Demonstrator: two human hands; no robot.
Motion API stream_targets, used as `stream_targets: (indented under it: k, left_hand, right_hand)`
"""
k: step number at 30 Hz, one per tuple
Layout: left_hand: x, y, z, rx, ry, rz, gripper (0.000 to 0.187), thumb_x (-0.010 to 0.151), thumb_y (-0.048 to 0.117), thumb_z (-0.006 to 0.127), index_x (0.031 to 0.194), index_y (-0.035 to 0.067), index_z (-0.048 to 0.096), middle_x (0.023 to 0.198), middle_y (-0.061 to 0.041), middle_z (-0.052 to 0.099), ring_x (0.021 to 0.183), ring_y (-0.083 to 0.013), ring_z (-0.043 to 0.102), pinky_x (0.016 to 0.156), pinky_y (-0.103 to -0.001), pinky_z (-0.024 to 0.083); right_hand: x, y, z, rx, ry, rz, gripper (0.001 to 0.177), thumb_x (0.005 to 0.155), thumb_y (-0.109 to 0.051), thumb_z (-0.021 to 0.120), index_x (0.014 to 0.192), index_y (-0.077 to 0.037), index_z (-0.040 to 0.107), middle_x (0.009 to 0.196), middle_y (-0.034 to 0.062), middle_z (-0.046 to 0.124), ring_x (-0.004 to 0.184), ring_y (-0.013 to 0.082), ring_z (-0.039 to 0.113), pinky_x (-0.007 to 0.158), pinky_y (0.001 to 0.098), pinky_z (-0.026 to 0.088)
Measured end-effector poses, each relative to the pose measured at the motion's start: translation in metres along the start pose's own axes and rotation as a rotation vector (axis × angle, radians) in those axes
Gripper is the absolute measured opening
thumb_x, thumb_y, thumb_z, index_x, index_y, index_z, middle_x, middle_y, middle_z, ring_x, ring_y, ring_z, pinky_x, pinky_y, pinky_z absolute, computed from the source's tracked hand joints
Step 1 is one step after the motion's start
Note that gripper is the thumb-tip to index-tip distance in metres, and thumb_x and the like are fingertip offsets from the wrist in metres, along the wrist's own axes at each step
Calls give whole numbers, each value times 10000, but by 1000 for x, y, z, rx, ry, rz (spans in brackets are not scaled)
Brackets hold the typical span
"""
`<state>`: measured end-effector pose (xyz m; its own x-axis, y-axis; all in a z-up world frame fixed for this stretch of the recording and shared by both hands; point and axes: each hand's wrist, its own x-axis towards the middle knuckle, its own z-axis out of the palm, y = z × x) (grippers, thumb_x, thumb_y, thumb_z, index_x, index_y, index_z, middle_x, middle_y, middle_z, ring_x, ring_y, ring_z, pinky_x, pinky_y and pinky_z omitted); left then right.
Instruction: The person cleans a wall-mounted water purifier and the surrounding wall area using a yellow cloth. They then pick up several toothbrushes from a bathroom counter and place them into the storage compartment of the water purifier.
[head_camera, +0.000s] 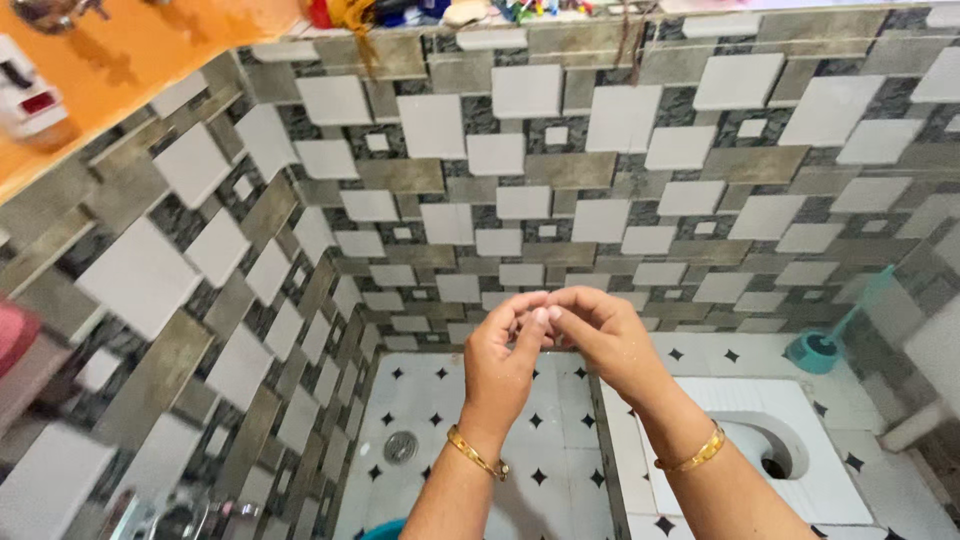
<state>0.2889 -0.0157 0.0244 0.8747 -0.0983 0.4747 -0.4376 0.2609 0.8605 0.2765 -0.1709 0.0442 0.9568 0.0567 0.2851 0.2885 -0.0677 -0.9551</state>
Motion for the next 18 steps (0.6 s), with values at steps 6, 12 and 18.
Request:
stream_targets:
  k: [6,12,18]
  left_hand:
    - [65,-41,-1,-25,-31,21,245,990,157,653,1162,-6,717,894,-32,751,764,-67,675,700,-239,579]
    - [148,-89,11,-60,-6,17,254,984,157,653,1169,-5,714,886,-18,744,745,-60,666,676,-238,579]
    - [242,-126,31,-83,34,55,262,984,138,649,1185,-21,706,881,-44,745,752,-70,674,677,-242,586]
  right_hand:
    - [63,31,-20,-29,56,-42,232,981,-177,655,1104,0,740,953,7,734,842,67,637,748,250,530]
    - [147,49,-50,37,8,-74,221,979,-167,645,1089,4,730,968,17,744,854,77,663,768,256,558]
    - [245,55,-91,48,-32,-17,210,973,-149,653,1081,13,732,935,32,742,827,95,665,737,267,553]
